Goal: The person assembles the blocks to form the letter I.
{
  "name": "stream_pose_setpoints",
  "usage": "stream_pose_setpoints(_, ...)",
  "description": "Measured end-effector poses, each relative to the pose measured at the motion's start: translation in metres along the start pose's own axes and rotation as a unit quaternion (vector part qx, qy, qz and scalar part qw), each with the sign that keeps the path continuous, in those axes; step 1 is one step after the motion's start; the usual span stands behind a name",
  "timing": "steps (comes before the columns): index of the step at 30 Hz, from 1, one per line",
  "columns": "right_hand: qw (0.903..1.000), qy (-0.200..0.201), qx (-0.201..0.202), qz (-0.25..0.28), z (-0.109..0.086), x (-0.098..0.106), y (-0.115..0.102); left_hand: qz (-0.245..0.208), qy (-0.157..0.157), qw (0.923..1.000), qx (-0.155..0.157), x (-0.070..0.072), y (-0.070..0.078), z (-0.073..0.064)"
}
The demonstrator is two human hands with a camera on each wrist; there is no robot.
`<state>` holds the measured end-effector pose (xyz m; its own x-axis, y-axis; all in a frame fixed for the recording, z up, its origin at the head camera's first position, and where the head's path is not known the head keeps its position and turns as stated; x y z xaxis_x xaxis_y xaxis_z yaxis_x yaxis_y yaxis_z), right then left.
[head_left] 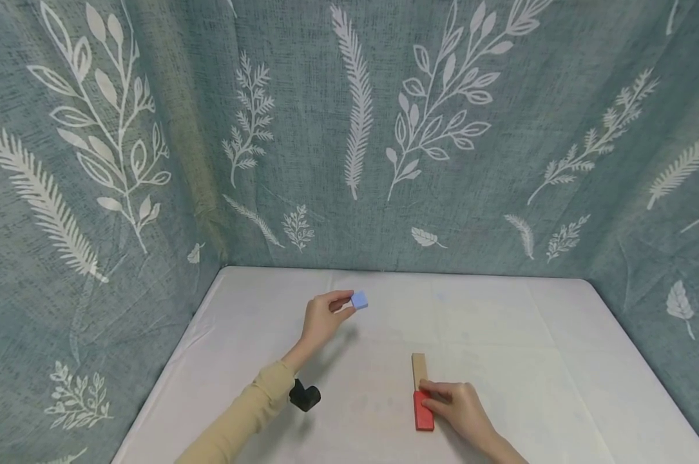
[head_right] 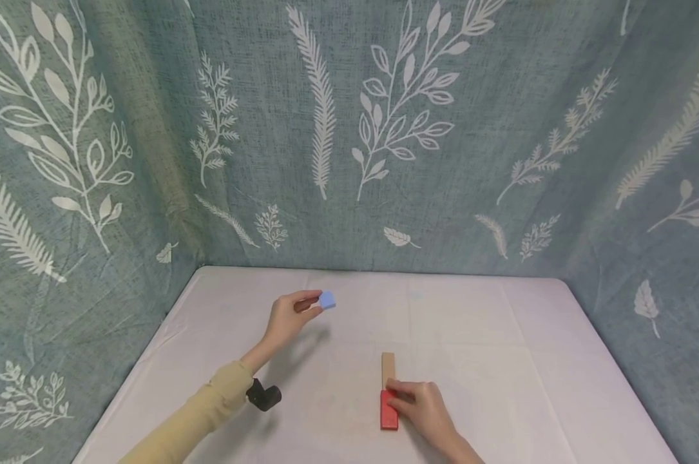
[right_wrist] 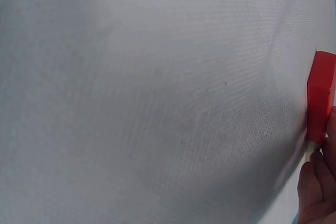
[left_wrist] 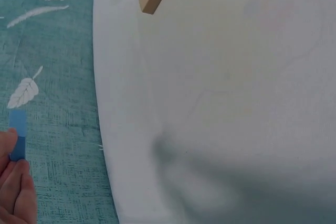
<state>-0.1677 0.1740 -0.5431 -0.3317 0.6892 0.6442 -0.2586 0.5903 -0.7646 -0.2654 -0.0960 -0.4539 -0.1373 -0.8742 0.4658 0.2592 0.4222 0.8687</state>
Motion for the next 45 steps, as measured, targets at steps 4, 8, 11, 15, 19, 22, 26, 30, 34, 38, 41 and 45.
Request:
stream_pose_setpoints(4, 1.0000, 0.004, -0.006, -0.001, 0.000, 0.000, -0.001, -0.005, -0.005, 1.0000, 0.004, 0.002, 0.003, 0.004)
stream_pose_setpoints(8, 0.9999, 0.006, -0.009, -0.006, 0.000, 0.001, 0.000, -0.006, -0.011, 0.9999, 0.002, 0.002, 0.006, 0.008)
stream_pose_setpoints(11, 0.9999, 0.008, -0.009, -0.008, 0.000, 0.001, 0.000, -0.008, -0.016, 0.9998, -0.004, 0.000, 0.008, 0.012)
stream_pose_setpoints(15, 0.9998, 0.012, -0.006, -0.012, 0.000, 0.001, 0.000, -0.014, -0.026, 0.9994, -0.018, -0.005, 0.014, 0.018)
stream_pose_setpoints(19, 0.9997, 0.017, 0.005, -0.014, 0.001, 0.001, 0.000, -0.023, -0.036, 0.9986, -0.030, -0.013, 0.020, 0.023)
stream_pose_setpoints(22, 0.9996, 0.019, 0.011, -0.016, 0.001, 0.001, 0.000, -0.026, -0.042, 0.9980, -0.038, -0.020, 0.024, 0.027)
stream_pose_setpoints(26, 0.9996, 0.018, 0.013, -0.019, 0.002, 0.001, 0.000, -0.017, -0.053, 0.9971, -0.052, -0.028, 0.030, 0.031)
stream_pose_setpoints(30, 0.9997, 0.016, 0.010, -0.015, 0.002, 0.001, -0.001, -0.008, -0.063, 0.9958, -0.065, -0.034, 0.036, 0.033)
stream_pose_setpoints(34, 0.9998, 0.012, 0.007, -0.013, 0.002, 0.001, -0.001, -0.003, -0.070, 0.9948, -0.074, -0.040, 0.041, 0.035)
stream_pose_setpoints(38, 0.9999, 0.009, 0.008, -0.011, 0.002, 0.001, -0.001, 0.004, -0.074, 0.9940, -0.080, -0.045, 0.043, 0.037)
stream_pose_setpoints(41, 0.9998, 0.009, 0.010, -0.012, 0.001, 0.001, 0.000, 0.000, -0.076, 0.9937, -0.083, -0.049, 0.044, 0.039)
stream_pose_setpoints(45, 0.9999, 0.005, 0.007, -0.012, 0.002, 0.000, 0.000, 0.000, -0.081, 0.9933, -0.082, -0.056, 0.044, 0.040)
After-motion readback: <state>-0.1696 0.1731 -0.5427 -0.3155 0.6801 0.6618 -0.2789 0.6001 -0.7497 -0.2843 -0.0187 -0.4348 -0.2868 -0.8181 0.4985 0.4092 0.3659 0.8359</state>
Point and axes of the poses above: each hand's wrist, its own z-axis towards the middle knuckle, its own x-axis out of the back of the hand, y = z × x, the point moved 2 cm from there along z, towards the middle knuckle, and after that the axes turned 12 degrees about -y, right-handed, at the moved point
